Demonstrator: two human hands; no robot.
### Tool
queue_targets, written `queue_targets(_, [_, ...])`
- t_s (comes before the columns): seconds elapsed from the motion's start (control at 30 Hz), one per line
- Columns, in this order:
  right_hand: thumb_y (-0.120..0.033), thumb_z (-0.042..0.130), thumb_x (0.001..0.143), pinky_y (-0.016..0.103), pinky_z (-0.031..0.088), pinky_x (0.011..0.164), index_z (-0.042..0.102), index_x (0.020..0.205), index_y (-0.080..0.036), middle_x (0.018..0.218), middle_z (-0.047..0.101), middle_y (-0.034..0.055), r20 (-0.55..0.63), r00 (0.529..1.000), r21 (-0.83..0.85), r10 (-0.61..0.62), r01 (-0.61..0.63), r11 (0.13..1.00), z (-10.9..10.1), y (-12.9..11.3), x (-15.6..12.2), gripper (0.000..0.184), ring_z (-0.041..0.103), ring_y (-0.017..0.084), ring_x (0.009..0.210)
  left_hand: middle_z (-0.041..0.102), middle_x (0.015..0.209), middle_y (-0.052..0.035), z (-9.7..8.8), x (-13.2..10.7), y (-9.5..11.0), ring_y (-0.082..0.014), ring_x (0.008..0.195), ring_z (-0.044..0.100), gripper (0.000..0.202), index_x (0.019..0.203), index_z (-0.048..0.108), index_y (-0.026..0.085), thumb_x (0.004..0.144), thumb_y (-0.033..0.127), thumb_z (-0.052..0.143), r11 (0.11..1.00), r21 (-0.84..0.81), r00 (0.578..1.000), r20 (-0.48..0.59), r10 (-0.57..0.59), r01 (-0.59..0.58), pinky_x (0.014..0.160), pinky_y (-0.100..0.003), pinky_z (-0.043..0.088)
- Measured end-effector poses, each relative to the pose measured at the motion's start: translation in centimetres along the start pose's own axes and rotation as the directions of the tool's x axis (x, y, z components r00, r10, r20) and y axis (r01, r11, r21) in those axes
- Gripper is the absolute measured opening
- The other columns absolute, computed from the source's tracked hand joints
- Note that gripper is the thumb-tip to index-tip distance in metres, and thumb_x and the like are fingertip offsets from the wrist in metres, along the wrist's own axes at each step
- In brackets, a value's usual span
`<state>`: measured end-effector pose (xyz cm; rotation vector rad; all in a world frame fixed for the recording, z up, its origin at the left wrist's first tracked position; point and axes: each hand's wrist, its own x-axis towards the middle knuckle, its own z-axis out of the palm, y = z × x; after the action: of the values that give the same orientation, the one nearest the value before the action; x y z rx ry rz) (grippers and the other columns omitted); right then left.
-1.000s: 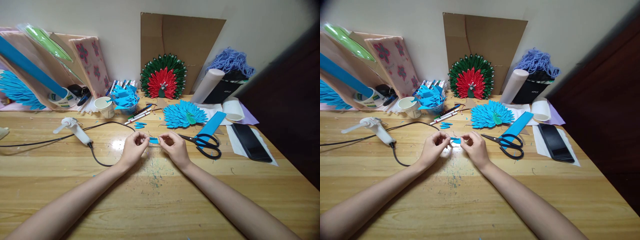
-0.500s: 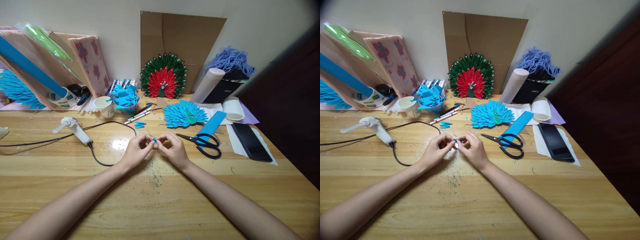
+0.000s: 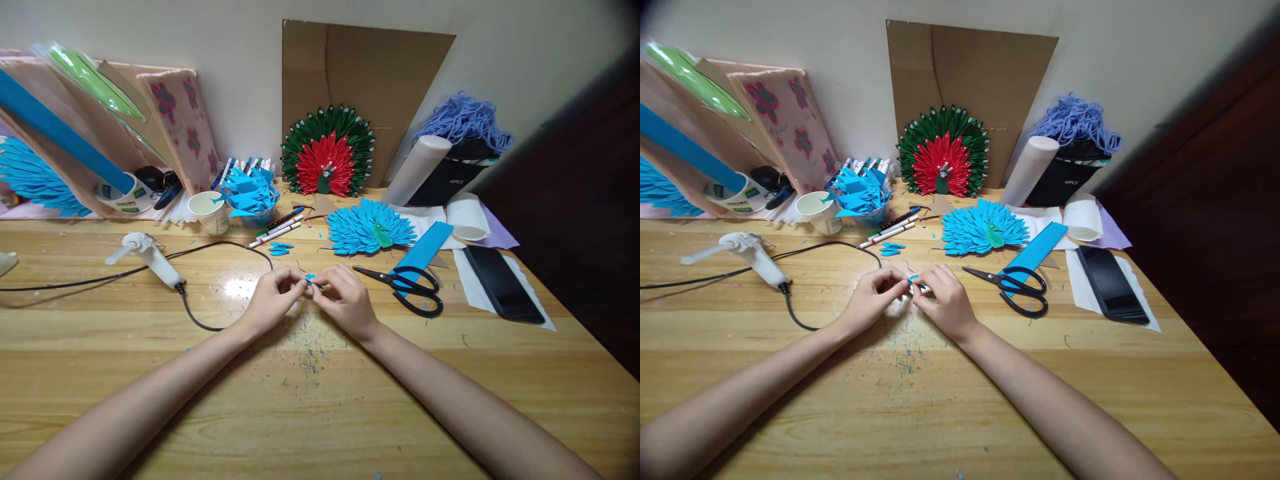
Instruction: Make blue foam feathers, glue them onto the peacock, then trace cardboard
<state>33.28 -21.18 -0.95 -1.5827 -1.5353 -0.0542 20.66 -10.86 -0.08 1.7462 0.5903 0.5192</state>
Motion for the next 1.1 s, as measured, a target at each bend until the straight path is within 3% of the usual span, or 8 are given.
queue_targets(0.37, [-0.014,0.051,0.082,0.031,0.043,0.067,0.057,0.076,-0.02,0.076,0.059,0.0053,0.056,0.997,-0.098,-0.06,0.065,0.993,0.06,-0.23,-0.27,0.01,0.052,0.019,0.076,0.061,0.063,-0.0033,-0.12,0.11,-0.09,-0.0119,0.057,0.053,0.024,0.068,0.063,0.012,0.075,0.035,0.062,0.998,-0.035,0.999,0.014,-0.052,0.052,0.055,-0.023,0.04])
queue_targets(0.5, [-0.016,0.053,0.081,0.032,0.044,0.069,0.057,0.084,-0.019,0.077,0.06,0.0048,0.048,0.999,-0.013,0.013,-0.012,1.0,0.05,-0.27,-0.09,0.005,0.054,0.019,0.076,0.06,0.062,-0.002,-0.07,0.03,-0.27,-0.0104,0.054,0.051,0.023,0.071,0.063,0.012,0.076,0.035,0.061,0.999,-0.032,0.999,-0.021,-0.032,0.032,0.051,-0.021,0.038])
queue_targets(0.67, [-0.02,0.053,0.082,0.03,0.043,0.066,0.054,0.077,-0.019,0.073,0.057,0.0035,0.055,0.988,0.052,0.142,-0.144,0.988,0.01,-0.27,0.1,0.005,0.054,0.018,0.073,0.059,0.065,-0.0015,0.07,-0.31,-0.08,-0.0088,0.054,0.046,0.021,0.074,0.064,0.013,0.079,0.033,0.058,0.994,0.081,0.996,-0.051,0.074,-0.069,0.05,-0.02,0.034])
queue_targets(0.87, [-0.02,0.052,0.083,0.028,0.042,0.064,0.052,0.075,-0.019,0.072,0.056,0.0025,0.062,0.983,0.097,0.17,-0.176,0.98,-0.1,-0.27,0.21,0.008,0.053,0.016,0.072,0.055,0.062,0.0006,0.18,-0.41,-0.02,-0.0076,0.052,0.041,0.019,0.073,0.062,0.014,0.081,0.031,0.056,0.968,0.206,0.983,-0.08,0.164,-0.145,0.048,-0.02,0.032])
queue_targets(1.1, [-0.02,0.051,0.083,0.027,0.042,0.063,0.052,0.075,-0.02,0.073,0.056,0.0018,0.088,0.973,0.14,0.214,-0.225,0.964,-0.11,-0.36,0.26,0.008,0.054,0.015,0.07,0.052,0.062,0.0018,0.2,-0.39,0.27,-0.0072,0.052,0.041,0.016,0.071,0.059,0.015,0.081,0.027,0.055,0.959,0.223,0.976,-0.088,0.198,-0.174,0.048,-0.019,0.032])
